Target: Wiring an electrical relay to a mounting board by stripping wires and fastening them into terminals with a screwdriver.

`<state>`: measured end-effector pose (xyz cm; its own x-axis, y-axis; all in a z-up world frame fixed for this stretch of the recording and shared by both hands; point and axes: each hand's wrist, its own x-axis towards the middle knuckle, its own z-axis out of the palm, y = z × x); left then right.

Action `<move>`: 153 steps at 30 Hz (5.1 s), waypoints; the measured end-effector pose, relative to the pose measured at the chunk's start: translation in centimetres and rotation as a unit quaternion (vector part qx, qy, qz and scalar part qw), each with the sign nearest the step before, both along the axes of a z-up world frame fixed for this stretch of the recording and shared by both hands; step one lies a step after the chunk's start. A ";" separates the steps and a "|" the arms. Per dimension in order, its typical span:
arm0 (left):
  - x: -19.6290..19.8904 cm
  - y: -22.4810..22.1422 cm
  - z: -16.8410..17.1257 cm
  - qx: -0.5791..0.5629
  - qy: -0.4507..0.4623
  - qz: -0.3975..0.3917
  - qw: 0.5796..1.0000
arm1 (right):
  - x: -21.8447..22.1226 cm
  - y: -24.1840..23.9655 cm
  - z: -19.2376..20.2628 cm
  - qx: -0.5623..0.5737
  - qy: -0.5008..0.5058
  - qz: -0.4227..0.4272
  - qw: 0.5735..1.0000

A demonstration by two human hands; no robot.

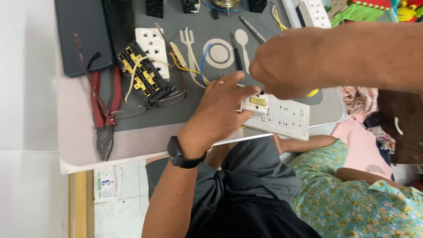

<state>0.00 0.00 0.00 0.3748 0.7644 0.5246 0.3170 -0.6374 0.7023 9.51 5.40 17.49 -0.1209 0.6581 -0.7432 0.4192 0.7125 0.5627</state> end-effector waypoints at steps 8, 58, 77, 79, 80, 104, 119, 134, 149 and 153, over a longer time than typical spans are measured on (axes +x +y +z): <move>2.0 -1.2 3.1 0.018 -0.026 0.121 0.992 | 1.0 -0.2 1.0 0.052 0.076 0.013 0.996; -0.2 -0.5 4.8 -0.078 0.061 -0.039 0.994 | 4.8 -4.2 1.7 0.025 0.194 0.177 0.965; -0.2 -0.4 5.2 -0.099 0.072 -0.086 0.989 | 5.5 -3.6 1.5 0.011 0.273 0.102 0.957; -0.3 -0.2 5.1 -0.112 0.084 -0.083 0.987 | 5.4 -3.2 1.4 0.006 0.254 0.105 0.961; -0.4 -0.1 4.7 -0.093 0.068 -0.088 0.989 | 5.6 -3.0 1.2 0.014 0.242 0.130 0.961; 0.3 -0.3 5.0 -0.110 0.119 -0.027 0.986 | 4.5 -4.1 1.6 -0.032 0.155 0.175 0.972; 0.3 -0.4 4.9 -0.147 0.081 -0.006 0.986 | 4.3 -3.7 1.1 -0.026 0.168 0.199 0.965; 0.6 0.1 5.2 -0.068 0.132 -0.019 0.989 | 2.4 -4.7 1.0 -0.060 0.148 0.225 0.961; 0.3 0.0 5.3 -0.079 0.098 -0.020 0.992 | 2.0 -4.2 0.9 -0.053 0.128 0.204 0.969; 0.3 0.0 4.4 -0.081 0.110 -0.026 0.990 | 2.8 -4.0 1.3 -0.038 0.121 0.164 0.978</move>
<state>0.26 0.04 4.42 0.5076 0.8084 0.2980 0.4440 -0.5418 0.7136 12.32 1.39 18.76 -0.4944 0.4982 -0.7123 0.2763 0.8670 0.4147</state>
